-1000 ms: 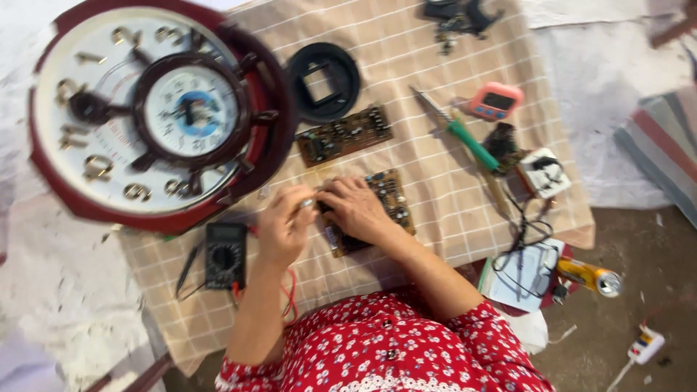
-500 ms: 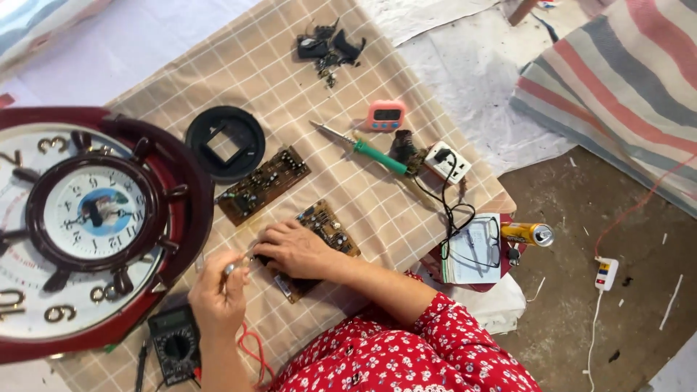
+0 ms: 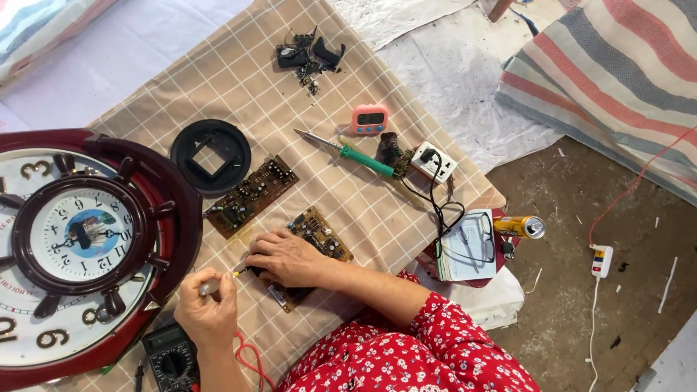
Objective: Testing and adjusting electronic components on a circuit board using a screwdriver and multimeter
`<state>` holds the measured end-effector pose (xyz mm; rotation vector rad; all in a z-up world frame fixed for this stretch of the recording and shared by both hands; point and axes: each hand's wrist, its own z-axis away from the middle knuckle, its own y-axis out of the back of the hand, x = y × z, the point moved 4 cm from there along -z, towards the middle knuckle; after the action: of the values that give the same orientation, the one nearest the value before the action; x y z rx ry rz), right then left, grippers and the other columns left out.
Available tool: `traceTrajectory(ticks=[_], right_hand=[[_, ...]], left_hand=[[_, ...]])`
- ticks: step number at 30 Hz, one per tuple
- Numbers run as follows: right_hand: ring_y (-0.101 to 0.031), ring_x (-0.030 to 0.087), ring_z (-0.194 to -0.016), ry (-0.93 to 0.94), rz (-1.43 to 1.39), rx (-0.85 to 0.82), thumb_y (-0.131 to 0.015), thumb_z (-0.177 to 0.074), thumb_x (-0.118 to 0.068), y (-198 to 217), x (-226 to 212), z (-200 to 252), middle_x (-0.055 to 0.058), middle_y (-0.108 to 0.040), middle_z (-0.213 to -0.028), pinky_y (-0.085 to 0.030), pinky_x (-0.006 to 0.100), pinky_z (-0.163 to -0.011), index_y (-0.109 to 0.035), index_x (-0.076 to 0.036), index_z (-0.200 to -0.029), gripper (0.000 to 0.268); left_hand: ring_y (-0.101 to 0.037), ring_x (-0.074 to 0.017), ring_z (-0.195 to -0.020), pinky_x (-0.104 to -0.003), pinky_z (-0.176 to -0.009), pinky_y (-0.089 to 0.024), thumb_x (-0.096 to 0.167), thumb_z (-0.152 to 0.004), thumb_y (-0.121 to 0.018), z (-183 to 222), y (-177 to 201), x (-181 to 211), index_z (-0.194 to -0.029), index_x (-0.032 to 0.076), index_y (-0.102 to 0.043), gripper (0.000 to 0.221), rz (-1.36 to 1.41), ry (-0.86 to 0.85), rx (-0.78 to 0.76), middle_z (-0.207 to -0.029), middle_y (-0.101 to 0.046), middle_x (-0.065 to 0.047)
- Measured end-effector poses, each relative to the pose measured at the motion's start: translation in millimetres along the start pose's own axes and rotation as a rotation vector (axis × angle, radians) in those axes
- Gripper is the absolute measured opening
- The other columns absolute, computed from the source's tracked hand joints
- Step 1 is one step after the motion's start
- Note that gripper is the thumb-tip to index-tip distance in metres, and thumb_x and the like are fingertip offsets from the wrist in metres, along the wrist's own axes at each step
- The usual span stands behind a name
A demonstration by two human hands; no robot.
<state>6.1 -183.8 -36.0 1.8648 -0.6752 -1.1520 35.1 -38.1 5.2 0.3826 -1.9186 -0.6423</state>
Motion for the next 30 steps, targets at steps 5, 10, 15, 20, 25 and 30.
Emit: traceTrajectory(ticks=[5, 10, 15, 20, 25, 30], right_hand=[[-0.046, 0.022, -0.104, 0.009, -0.016, 0.018, -0.059, -0.078, -0.029, 4, 1, -1, 0.006, -0.050, -0.107, -0.034, 0.035, -0.089, -0.051, -0.015, -0.108, 0.034], [-0.051, 0.023, -0.098, 0.024, -0.133, 0.080, -0.066, -0.071, -0.026, -3, 2, -1, 0.005, -0.055, -0.101, -0.036, 0.038, -0.079, -0.055, -0.014, -0.105, 0.037], [-0.051, 0.023, -0.099, -0.010, -0.100, 0.078, -0.068, -0.066, -0.026, -3, -1, -8, 0.005, -0.054, -0.096, -0.039, 0.040, -0.076, -0.056, -0.014, -0.102, 0.040], [-0.047, 0.021, -0.103, 0.016, -0.046, 0.033, -0.068, -0.069, -0.028, -18, -1, -7, 0.002, -0.052, -0.100, -0.036, 0.036, -0.082, -0.055, -0.016, -0.103, 0.038], [-0.049, 0.025, -0.104, -0.005, -0.254, 0.178, -0.067, -0.069, -0.015, -8, 10, 6, 0.004, -0.053, -0.105, -0.036, 0.036, -0.086, -0.057, -0.016, -0.103, 0.035], [-0.046, 0.029, -0.106, -0.250, -0.057, 0.319, -0.065, -0.070, -0.002, 25, 45, 53, 0.010, -0.051, -0.106, -0.036, 0.037, -0.091, -0.060, -0.012, -0.103, 0.035]], left_hand=[[-0.048, -0.0154, -0.055, -0.024, -0.052, -0.041, -0.009, -0.074, -0.055, -7, 2, 14, -0.084, 0.002, -0.052, 0.014, -0.002, -0.041, -0.016, -0.079, -0.059, -0.010], [-0.049, -0.0239, -0.057, -0.034, -0.058, -0.041, -0.004, -0.073, -0.056, -10, 1, 5, -0.077, 0.007, -0.054, 0.012, -0.196, -0.110, 0.089, -0.067, -0.053, -0.005], [-0.056, -0.0235, -0.067, -0.032, -0.066, -0.045, 0.015, -0.077, -0.059, -12, 3, -4, -0.087, 0.007, -0.058, 0.012, 0.121, -0.070, 0.042, -0.074, -0.058, -0.006], [-0.058, -0.0291, -0.075, -0.037, -0.068, -0.046, 0.019, -0.086, -0.045, -21, 19, 13, -0.097, 0.003, -0.057, 0.024, 0.272, -0.009, -0.057, -0.081, -0.060, -0.012], [-0.058, -0.0208, -0.060, -0.028, -0.054, -0.047, 0.031, -0.077, -0.067, -10, 9, -11, -0.083, 0.009, -0.060, 0.023, 0.156, -0.038, 0.015, -0.077, -0.062, -0.004], [-0.047, -0.0104, -0.046, -0.019, -0.044, -0.041, 0.028, -0.069, -0.075, -6, -5, -26, -0.075, 0.011, -0.054, 0.028, 0.343, 0.088, 0.067, -0.071, -0.062, 0.001]])
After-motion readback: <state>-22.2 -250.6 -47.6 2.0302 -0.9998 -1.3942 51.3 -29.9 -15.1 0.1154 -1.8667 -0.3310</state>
